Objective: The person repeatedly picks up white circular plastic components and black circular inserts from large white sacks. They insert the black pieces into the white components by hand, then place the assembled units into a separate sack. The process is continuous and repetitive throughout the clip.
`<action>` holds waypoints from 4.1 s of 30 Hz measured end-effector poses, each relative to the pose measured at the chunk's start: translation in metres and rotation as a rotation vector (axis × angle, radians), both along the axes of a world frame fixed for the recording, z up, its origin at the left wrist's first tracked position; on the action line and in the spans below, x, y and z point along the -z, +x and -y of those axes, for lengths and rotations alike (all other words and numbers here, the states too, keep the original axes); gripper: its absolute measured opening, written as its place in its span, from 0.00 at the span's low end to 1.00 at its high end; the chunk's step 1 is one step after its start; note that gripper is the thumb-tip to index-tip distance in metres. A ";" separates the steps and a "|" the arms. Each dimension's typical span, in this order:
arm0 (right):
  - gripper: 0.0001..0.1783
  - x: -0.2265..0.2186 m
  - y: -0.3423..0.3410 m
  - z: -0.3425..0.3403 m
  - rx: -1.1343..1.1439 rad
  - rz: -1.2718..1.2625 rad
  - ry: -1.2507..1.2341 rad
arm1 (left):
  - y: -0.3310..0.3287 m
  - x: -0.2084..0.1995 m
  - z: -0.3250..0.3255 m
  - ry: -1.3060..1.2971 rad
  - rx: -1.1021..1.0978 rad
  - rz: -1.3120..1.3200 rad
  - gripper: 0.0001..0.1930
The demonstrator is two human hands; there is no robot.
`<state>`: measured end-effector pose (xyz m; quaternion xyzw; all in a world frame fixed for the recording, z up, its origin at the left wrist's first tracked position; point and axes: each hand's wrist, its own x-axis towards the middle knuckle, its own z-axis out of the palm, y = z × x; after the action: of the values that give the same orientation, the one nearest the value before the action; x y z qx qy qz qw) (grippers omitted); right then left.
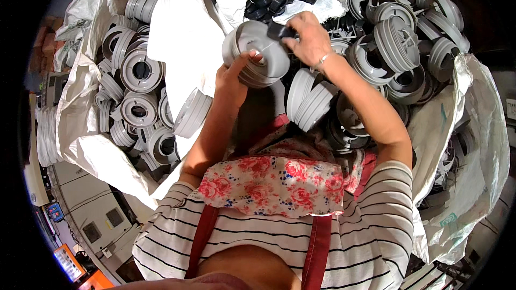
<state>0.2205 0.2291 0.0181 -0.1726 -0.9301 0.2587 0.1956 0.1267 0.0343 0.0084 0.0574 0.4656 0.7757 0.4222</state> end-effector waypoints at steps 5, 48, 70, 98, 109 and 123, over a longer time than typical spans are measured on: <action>0.24 -0.023 0.035 0.036 -0.222 -0.062 -0.298 | 0.024 -0.007 0.004 0.117 0.100 0.085 0.22; 0.38 -0.010 0.140 -0.138 0.569 0.692 0.198 | -0.023 -0.078 0.037 -0.077 -0.315 -0.871 0.29; 0.16 -0.003 0.033 0.064 0.081 -0.388 -0.187 | 0.013 -0.001 -0.061 -0.055 0.054 -0.161 0.28; 0.22 -0.011 0.050 0.036 0.291 -0.500 -0.882 | 0.029 -0.012 -0.047 -0.043 0.262 -0.420 0.22; 0.19 -0.007 0.064 0.067 0.294 -0.629 -0.880 | 0.030 -0.014 -0.050 -0.130 0.348 -0.434 0.23; 0.23 -0.005 0.066 0.048 0.455 -0.514 -0.704 | 0.043 0.017 -0.038 0.033 0.387 -0.749 0.24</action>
<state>0.2866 0.1814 0.0233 -0.3576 -0.6465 0.5424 0.3999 0.1697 0.0720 -0.0081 0.4286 0.5552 0.6148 0.3606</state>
